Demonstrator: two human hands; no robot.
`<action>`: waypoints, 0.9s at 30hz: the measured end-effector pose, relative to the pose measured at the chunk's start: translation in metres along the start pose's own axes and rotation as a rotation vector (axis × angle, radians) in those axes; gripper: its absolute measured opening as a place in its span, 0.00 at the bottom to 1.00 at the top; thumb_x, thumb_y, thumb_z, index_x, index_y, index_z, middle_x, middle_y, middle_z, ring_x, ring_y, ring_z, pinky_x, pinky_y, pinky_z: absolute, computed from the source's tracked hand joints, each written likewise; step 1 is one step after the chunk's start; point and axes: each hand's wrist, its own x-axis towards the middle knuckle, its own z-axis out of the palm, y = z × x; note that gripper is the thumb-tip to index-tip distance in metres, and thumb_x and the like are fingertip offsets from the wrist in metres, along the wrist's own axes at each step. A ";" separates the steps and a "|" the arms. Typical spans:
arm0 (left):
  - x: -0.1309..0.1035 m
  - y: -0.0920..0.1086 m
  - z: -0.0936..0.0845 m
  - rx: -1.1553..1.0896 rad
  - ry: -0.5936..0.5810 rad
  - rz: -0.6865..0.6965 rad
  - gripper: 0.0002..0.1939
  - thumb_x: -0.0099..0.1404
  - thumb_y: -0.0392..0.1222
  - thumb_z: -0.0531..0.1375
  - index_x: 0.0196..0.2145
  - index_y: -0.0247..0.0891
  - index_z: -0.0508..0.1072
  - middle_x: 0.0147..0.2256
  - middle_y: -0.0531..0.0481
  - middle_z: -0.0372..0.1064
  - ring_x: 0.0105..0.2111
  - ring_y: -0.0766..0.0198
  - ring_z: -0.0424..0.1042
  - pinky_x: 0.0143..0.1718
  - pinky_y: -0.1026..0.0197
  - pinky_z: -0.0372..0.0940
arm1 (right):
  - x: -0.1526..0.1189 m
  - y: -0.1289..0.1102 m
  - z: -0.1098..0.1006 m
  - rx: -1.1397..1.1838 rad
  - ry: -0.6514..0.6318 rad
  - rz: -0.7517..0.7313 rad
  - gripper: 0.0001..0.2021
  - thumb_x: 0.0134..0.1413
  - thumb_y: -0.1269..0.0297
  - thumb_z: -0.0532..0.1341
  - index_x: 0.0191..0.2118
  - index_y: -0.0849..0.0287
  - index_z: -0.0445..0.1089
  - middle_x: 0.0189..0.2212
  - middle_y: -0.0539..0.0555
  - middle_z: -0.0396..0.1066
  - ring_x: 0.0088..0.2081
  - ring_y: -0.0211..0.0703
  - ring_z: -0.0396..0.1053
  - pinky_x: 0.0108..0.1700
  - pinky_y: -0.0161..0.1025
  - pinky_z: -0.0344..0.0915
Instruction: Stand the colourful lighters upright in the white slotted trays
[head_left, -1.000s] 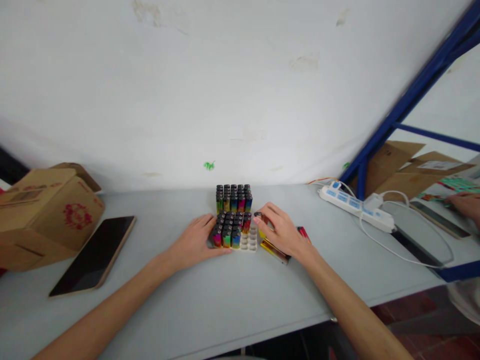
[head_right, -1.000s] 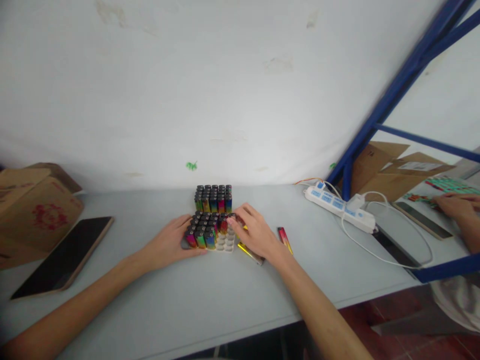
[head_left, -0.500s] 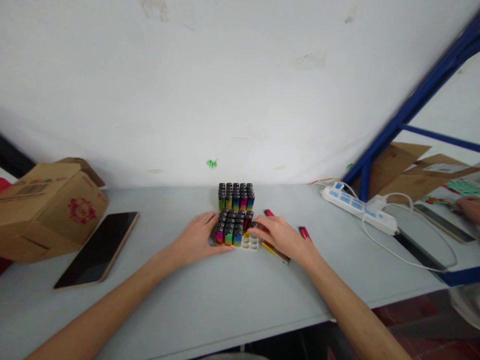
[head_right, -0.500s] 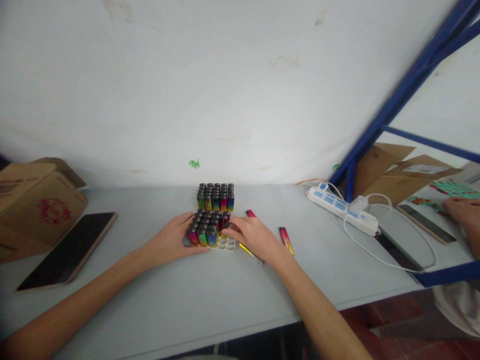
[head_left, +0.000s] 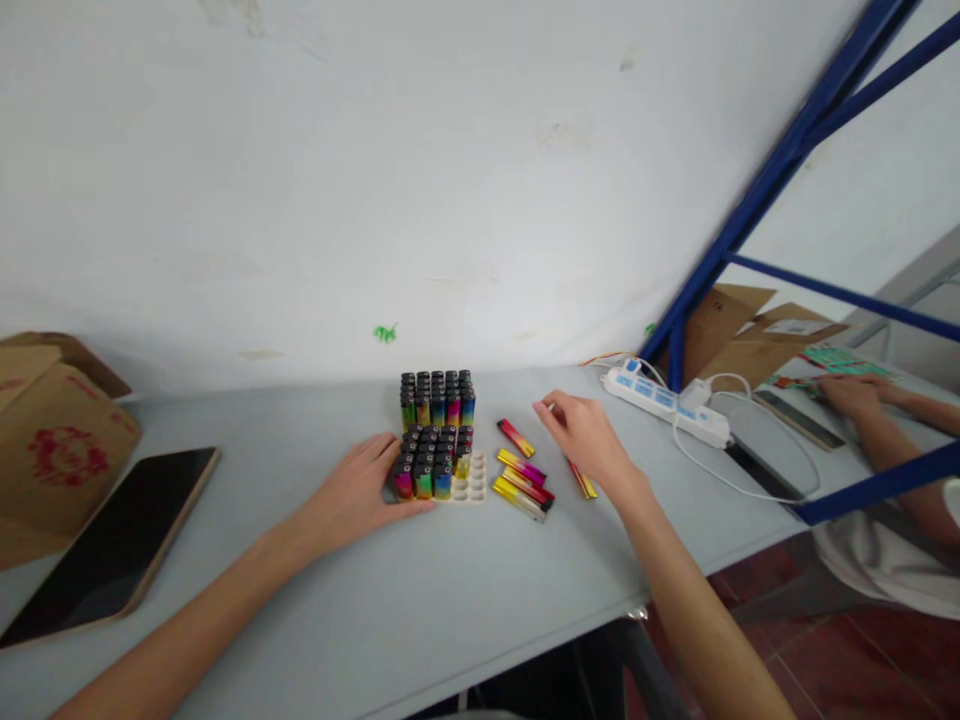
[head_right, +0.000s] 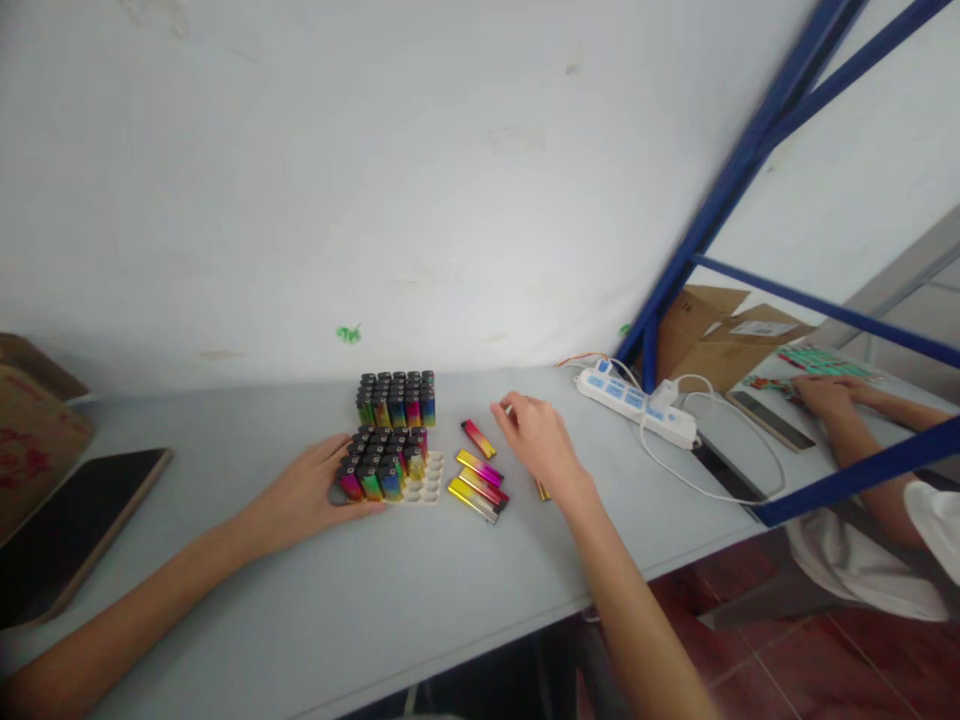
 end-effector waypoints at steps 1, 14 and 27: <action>0.000 0.000 0.000 0.002 0.000 0.000 0.38 0.65 0.80 0.67 0.52 0.44 0.81 0.51 0.40 0.80 0.52 0.39 0.80 0.60 0.39 0.75 | -0.005 0.011 -0.002 -0.024 -0.032 0.052 0.14 0.83 0.57 0.60 0.51 0.59 0.81 0.40 0.59 0.86 0.42 0.51 0.82 0.45 0.41 0.65; 0.003 0.003 0.001 -0.028 0.025 0.014 0.35 0.65 0.78 0.69 0.50 0.43 0.80 0.48 0.42 0.80 0.49 0.42 0.80 0.57 0.43 0.75 | -0.014 0.060 0.007 0.416 -0.097 0.012 0.19 0.75 0.44 0.58 0.38 0.53 0.70 0.32 0.53 0.76 0.31 0.45 0.74 0.38 0.42 0.71; 0.004 0.006 0.001 -0.041 0.039 0.005 0.37 0.63 0.76 0.71 0.55 0.44 0.80 0.52 0.40 0.81 0.52 0.40 0.80 0.59 0.43 0.74 | 0.051 -0.044 0.057 0.674 0.092 0.018 0.36 0.65 0.23 0.54 0.21 0.50 0.54 0.19 0.45 0.51 0.26 0.39 0.52 0.30 0.40 0.51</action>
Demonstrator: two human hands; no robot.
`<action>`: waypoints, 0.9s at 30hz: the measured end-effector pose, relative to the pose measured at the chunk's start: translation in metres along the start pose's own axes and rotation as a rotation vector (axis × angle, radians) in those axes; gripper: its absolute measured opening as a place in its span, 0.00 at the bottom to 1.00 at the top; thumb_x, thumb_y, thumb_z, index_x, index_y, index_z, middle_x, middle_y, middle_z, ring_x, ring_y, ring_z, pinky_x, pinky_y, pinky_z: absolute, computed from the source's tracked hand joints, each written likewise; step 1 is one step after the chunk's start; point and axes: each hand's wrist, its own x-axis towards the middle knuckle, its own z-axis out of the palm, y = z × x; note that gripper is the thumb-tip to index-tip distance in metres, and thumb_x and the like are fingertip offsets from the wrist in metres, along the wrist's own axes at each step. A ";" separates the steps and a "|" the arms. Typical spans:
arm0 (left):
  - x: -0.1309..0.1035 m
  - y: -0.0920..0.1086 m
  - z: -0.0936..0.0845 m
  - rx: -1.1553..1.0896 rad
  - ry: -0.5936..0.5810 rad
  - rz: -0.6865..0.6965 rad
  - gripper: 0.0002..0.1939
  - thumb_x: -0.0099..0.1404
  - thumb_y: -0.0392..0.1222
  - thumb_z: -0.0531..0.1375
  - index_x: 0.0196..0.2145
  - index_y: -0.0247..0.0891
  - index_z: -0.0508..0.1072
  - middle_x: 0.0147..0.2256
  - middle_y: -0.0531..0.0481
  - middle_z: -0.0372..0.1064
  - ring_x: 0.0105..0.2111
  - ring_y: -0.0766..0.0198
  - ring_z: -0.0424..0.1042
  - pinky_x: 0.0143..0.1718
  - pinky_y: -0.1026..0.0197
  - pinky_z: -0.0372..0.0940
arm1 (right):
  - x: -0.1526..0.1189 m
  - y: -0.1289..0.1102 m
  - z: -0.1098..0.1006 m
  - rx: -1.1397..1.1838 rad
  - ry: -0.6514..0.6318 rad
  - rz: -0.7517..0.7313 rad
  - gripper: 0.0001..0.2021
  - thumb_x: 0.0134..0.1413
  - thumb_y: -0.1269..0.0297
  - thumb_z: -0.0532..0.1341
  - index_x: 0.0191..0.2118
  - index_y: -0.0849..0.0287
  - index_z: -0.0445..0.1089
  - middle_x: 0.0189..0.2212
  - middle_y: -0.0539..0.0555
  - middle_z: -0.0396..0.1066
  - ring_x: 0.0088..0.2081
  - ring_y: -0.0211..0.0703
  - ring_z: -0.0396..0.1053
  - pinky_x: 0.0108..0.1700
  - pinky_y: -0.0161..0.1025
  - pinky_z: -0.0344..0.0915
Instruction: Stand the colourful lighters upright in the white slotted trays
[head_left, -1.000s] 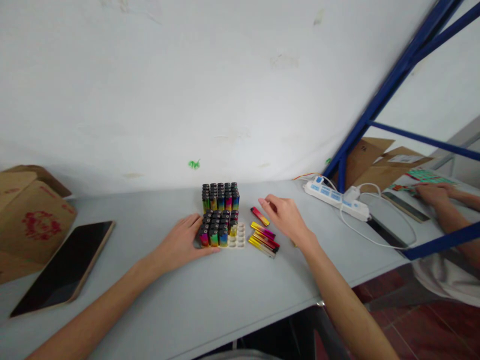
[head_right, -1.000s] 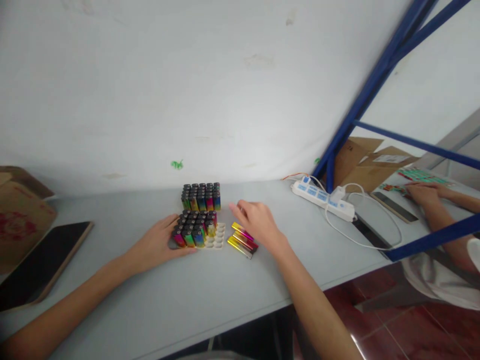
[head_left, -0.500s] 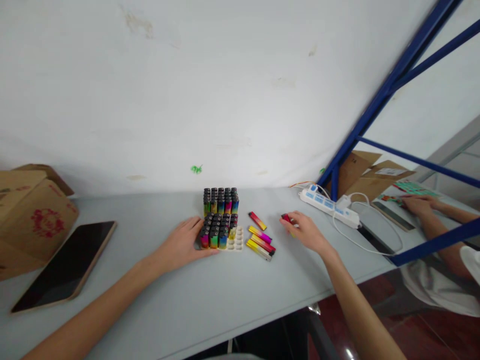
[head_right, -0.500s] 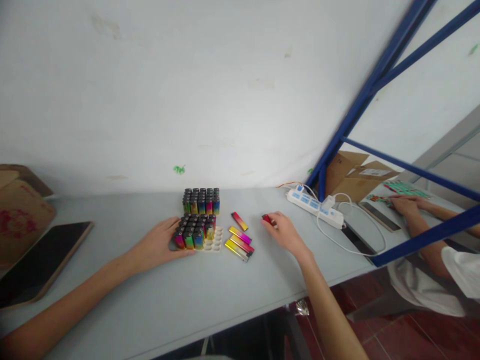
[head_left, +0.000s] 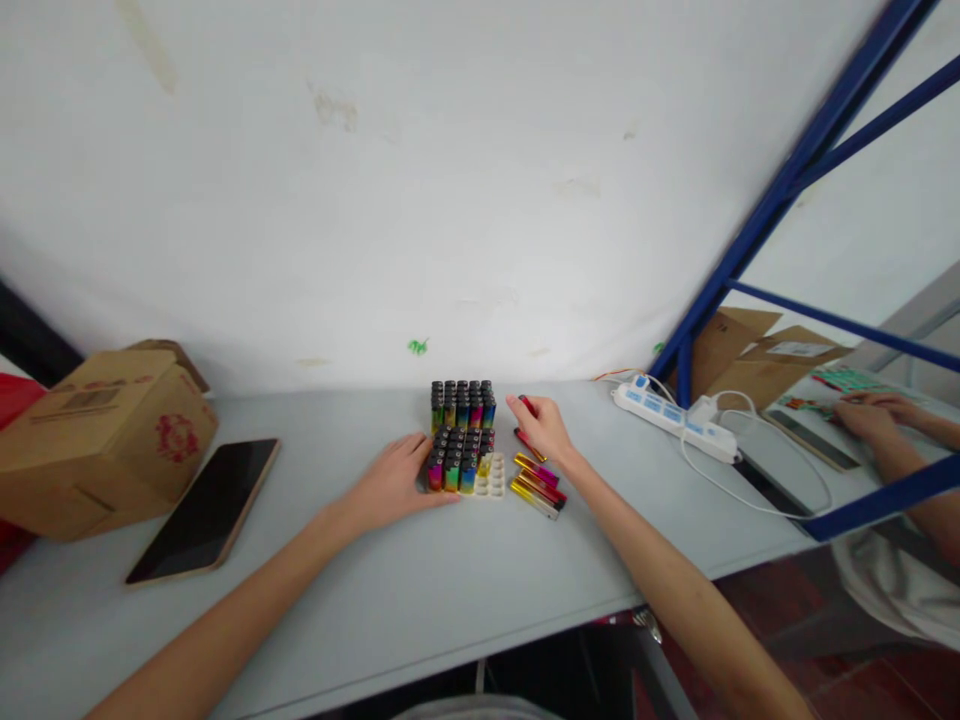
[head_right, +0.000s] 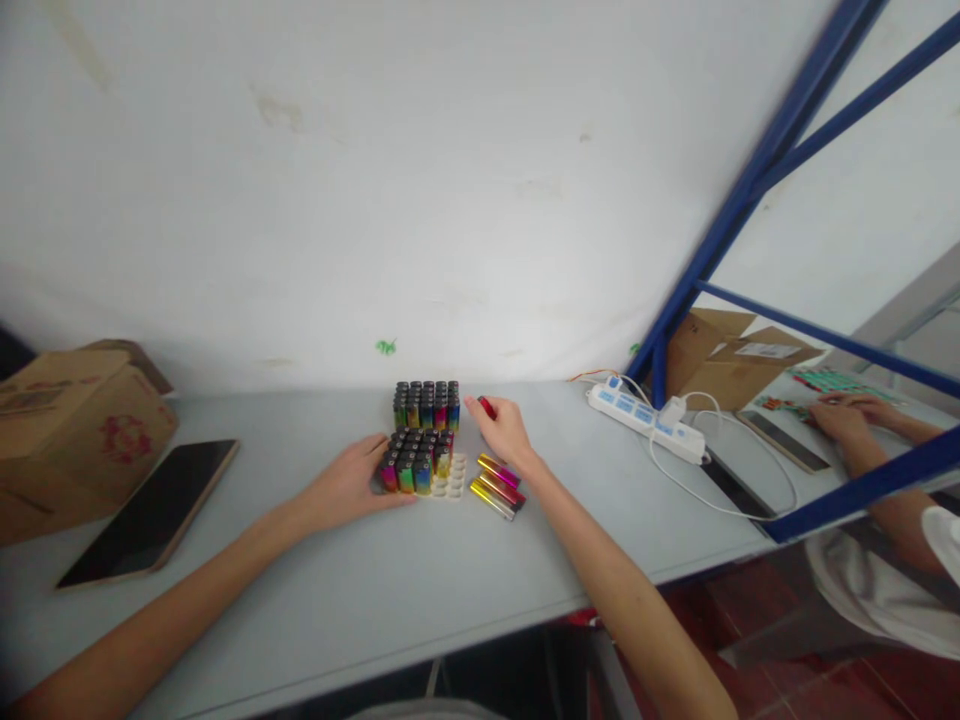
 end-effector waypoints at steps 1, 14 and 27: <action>0.000 0.000 0.000 -0.001 0.001 -0.001 0.38 0.63 0.77 0.71 0.55 0.44 0.80 0.52 0.41 0.81 0.52 0.40 0.80 0.59 0.43 0.74 | -0.002 0.001 0.005 0.008 -0.001 0.009 0.36 0.64 0.23 0.54 0.21 0.50 0.53 0.19 0.45 0.51 0.26 0.39 0.51 0.30 0.40 0.50; 0.000 0.009 -0.004 0.022 -0.032 -0.019 0.34 0.62 0.77 0.72 0.49 0.45 0.80 0.49 0.41 0.81 0.51 0.38 0.81 0.58 0.41 0.74 | -0.036 -0.006 0.016 -0.076 -0.095 -0.075 0.23 0.66 0.44 0.55 0.23 0.51 0.53 0.20 0.45 0.52 0.26 0.38 0.51 0.32 0.39 0.49; -0.002 0.004 -0.003 0.018 -0.033 -0.021 0.36 0.63 0.78 0.71 0.50 0.44 0.80 0.50 0.39 0.80 0.51 0.38 0.80 0.58 0.39 0.74 | -0.041 -0.013 0.014 -0.091 -0.095 -0.105 0.20 0.65 0.51 0.56 0.24 0.51 0.53 0.19 0.44 0.53 0.25 0.38 0.52 0.31 0.38 0.51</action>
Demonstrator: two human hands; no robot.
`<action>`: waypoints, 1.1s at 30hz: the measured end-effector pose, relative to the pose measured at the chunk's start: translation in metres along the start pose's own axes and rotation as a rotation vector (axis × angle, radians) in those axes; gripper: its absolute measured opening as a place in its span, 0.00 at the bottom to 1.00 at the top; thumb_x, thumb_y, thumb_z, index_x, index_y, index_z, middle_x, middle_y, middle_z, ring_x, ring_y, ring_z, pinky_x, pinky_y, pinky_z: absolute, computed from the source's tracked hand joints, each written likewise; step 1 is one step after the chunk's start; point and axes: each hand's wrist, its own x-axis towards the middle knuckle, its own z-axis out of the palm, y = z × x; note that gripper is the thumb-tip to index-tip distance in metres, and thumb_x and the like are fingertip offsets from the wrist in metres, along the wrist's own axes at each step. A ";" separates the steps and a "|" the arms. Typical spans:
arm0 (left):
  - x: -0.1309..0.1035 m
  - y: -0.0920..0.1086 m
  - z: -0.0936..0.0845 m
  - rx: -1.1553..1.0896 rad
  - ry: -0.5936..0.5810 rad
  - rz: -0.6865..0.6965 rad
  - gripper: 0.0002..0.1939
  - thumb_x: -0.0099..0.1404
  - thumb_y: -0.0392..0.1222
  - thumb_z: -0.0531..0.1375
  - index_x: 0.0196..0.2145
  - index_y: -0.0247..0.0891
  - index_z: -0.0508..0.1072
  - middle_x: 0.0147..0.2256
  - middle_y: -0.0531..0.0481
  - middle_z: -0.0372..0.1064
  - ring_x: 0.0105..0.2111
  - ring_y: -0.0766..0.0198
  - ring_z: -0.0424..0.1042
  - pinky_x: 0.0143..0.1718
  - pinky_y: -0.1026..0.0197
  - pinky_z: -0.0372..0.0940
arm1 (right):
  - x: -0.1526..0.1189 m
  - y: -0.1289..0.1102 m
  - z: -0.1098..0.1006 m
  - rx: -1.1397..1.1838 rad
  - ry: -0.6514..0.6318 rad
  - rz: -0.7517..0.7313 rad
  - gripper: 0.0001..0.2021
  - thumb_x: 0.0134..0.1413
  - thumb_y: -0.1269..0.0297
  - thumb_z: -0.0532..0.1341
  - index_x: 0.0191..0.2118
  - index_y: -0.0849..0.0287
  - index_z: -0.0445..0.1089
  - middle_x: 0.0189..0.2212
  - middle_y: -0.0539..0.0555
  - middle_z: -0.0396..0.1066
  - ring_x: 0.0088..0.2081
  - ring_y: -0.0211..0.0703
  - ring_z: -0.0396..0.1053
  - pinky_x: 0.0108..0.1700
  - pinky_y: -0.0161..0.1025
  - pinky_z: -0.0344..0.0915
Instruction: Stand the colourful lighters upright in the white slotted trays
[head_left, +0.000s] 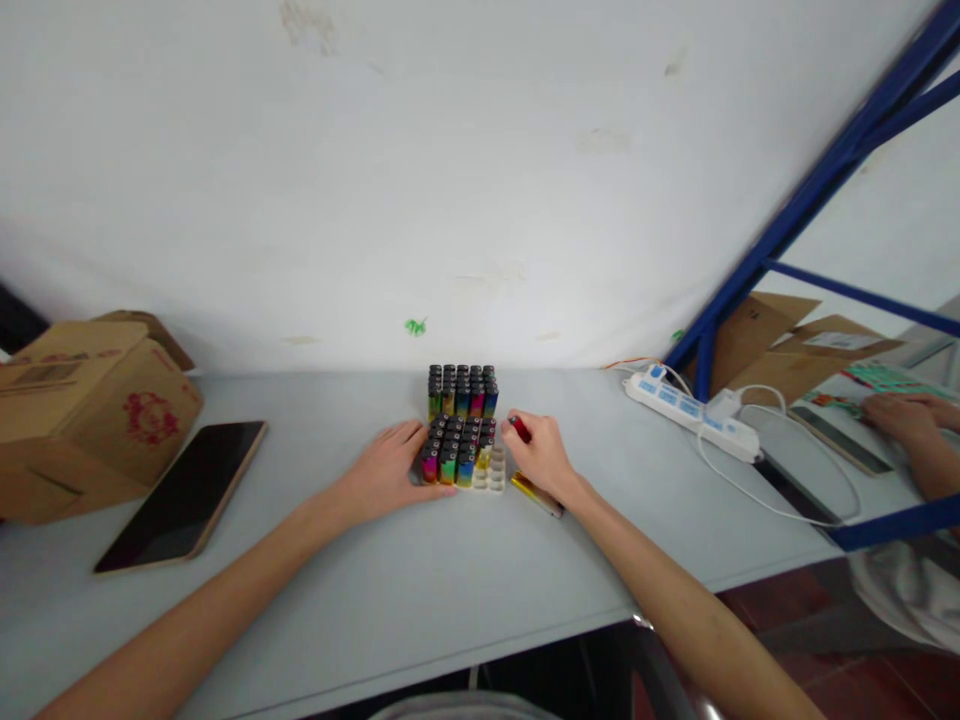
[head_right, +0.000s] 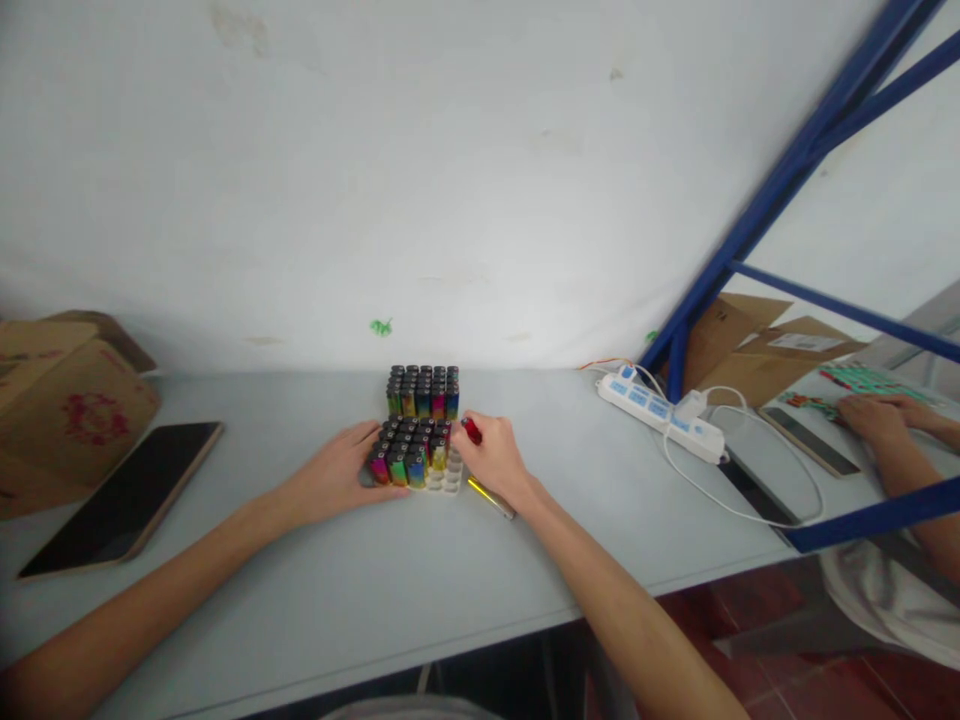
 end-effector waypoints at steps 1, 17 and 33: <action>0.000 0.000 0.000 0.001 -0.002 -0.002 0.36 0.63 0.78 0.71 0.50 0.43 0.80 0.50 0.39 0.80 0.51 0.38 0.80 0.58 0.39 0.74 | -0.001 -0.001 0.000 -0.003 -0.007 -0.002 0.20 0.67 0.51 0.56 0.25 0.51 0.55 0.19 0.44 0.54 0.25 0.38 0.53 0.32 0.38 0.52; -0.002 0.001 0.001 0.005 0.006 0.017 0.36 0.64 0.79 0.70 0.51 0.45 0.79 0.50 0.41 0.80 0.52 0.39 0.79 0.59 0.39 0.74 | -0.015 -0.014 -0.036 -0.087 -0.096 -0.482 0.16 0.82 0.51 0.61 0.47 0.57 0.80 0.32 0.53 0.76 0.33 0.43 0.72 0.41 0.40 0.72; -0.003 0.005 -0.001 0.014 -0.013 0.001 0.35 0.64 0.77 0.71 0.53 0.46 0.79 0.52 0.41 0.80 0.54 0.39 0.79 0.61 0.41 0.73 | -0.018 0.005 -0.025 -0.215 -0.223 -0.477 0.19 0.78 0.44 0.66 0.48 0.55 0.81 0.30 0.52 0.80 0.29 0.42 0.75 0.38 0.37 0.69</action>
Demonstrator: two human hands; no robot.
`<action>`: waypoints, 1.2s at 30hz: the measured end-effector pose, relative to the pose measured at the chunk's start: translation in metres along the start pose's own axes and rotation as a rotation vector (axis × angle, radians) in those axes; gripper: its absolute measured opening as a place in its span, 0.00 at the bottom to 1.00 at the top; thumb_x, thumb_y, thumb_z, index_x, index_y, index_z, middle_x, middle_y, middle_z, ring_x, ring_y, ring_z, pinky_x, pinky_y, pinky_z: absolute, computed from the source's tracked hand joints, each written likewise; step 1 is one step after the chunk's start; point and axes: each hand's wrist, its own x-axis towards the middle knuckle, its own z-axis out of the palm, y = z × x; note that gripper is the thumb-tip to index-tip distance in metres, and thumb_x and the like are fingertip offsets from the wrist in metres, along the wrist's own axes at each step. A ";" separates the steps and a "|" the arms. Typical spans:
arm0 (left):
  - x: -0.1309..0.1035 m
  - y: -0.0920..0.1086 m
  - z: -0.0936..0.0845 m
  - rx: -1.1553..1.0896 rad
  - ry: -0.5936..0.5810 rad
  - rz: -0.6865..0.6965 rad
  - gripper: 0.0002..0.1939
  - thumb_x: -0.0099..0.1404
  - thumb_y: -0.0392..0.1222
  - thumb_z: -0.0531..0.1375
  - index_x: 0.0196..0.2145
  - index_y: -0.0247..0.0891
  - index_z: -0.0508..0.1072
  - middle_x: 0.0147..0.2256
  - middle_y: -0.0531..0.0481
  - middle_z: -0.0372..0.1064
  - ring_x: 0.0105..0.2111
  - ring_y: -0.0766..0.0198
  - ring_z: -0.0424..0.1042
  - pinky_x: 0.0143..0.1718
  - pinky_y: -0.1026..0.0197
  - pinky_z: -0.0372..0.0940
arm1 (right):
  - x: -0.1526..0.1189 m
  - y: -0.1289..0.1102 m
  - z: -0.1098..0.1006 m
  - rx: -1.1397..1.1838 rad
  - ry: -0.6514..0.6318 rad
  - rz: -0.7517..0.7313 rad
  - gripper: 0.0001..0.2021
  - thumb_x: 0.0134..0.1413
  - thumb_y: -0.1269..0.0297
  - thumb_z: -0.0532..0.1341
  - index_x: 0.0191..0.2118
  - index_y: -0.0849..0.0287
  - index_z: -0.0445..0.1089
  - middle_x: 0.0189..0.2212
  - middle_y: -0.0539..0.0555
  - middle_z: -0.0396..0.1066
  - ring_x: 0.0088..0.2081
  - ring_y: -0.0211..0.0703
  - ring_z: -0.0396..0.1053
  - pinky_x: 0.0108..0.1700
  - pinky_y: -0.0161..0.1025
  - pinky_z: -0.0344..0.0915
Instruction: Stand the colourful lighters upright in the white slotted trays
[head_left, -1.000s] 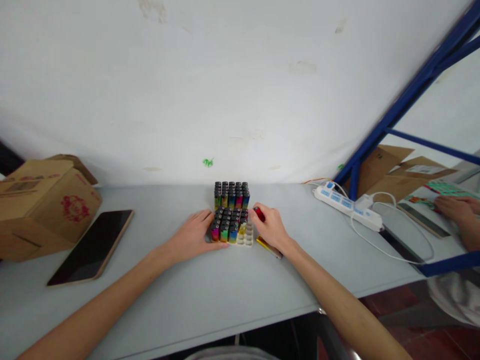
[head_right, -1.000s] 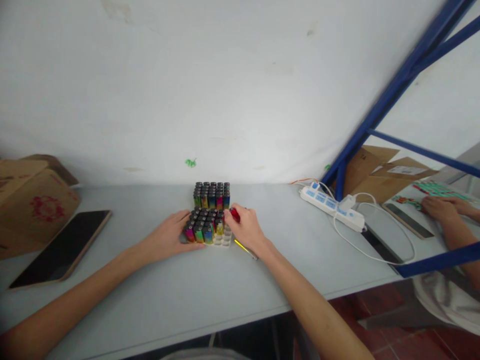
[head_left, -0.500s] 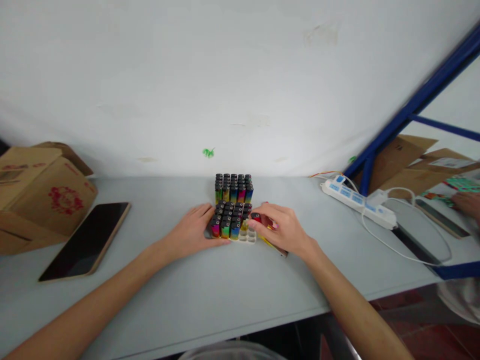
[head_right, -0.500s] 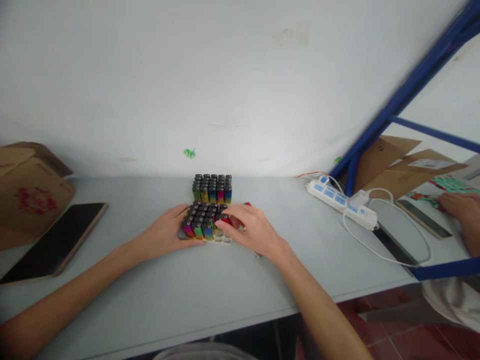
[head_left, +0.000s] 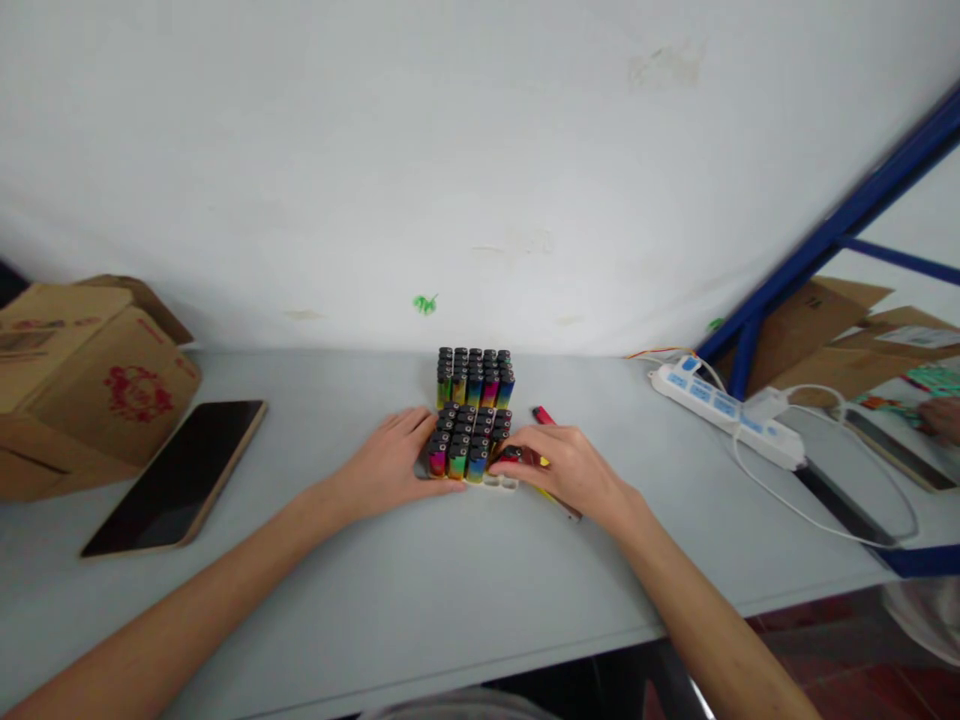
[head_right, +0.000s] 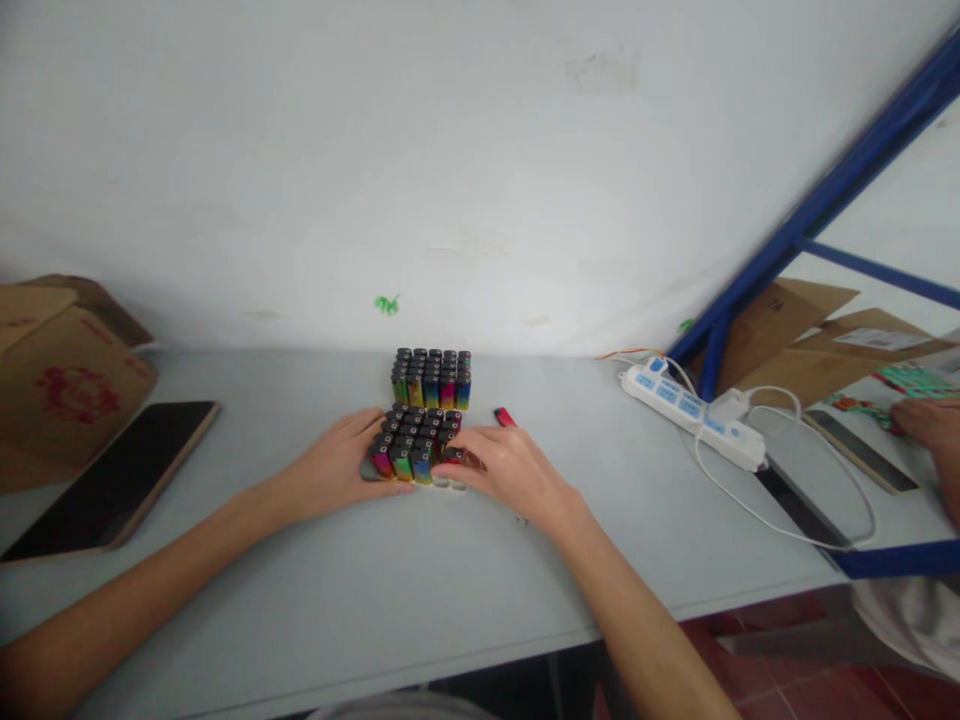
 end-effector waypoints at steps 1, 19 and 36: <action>0.000 0.000 0.000 0.000 -0.001 -0.002 0.36 0.64 0.77 0.71 0.53 0.46 0.79 0.52 0.41 0.80 0.54 0.38 0.79 0.61 0.41 0.73 | 0.000 0.000 0.001 -0.004 0.003 0.001 0.19 0.78 0.44 0.66 0.47 0.56 0.82 0.30 0.52 0.80 0.29 0.42 0.76 0.38 0.37 0.69; 0.003 0.005 -0.003 0.015 -0.025 -0.024 0.36 0.64 0.77 0.71 0.53 0.44 0.78 0.52 0.39 0.79 0.54 0.38 0.79 0.61 0.40 0.73 | 0.010 -0.012 -0.003 -0.178 -0.136 0.287 0.33 0.72 0.29 0.64 0.28 0.56 0.74 0.24 0.53 0.77 0.26 0.42 0.69 0.32 0.40 0.50; 0.005 0.009 -0.003 0.026 0.003 -0.001 0.33 0.65 0.74 0.71 0.49 0.43 0.78 0.50 0.39 0.79 0.51 0.39 0.80 0.58 0.39 0.75 | -0.072 0.020 -0.038 -0.086 -0.066 0.504 0.07 0.74 0.60 0.67 0.47 0.55 0.81 0.43 0.58 0.80 0.43 0.51 0.79 0.51 0.47 0.76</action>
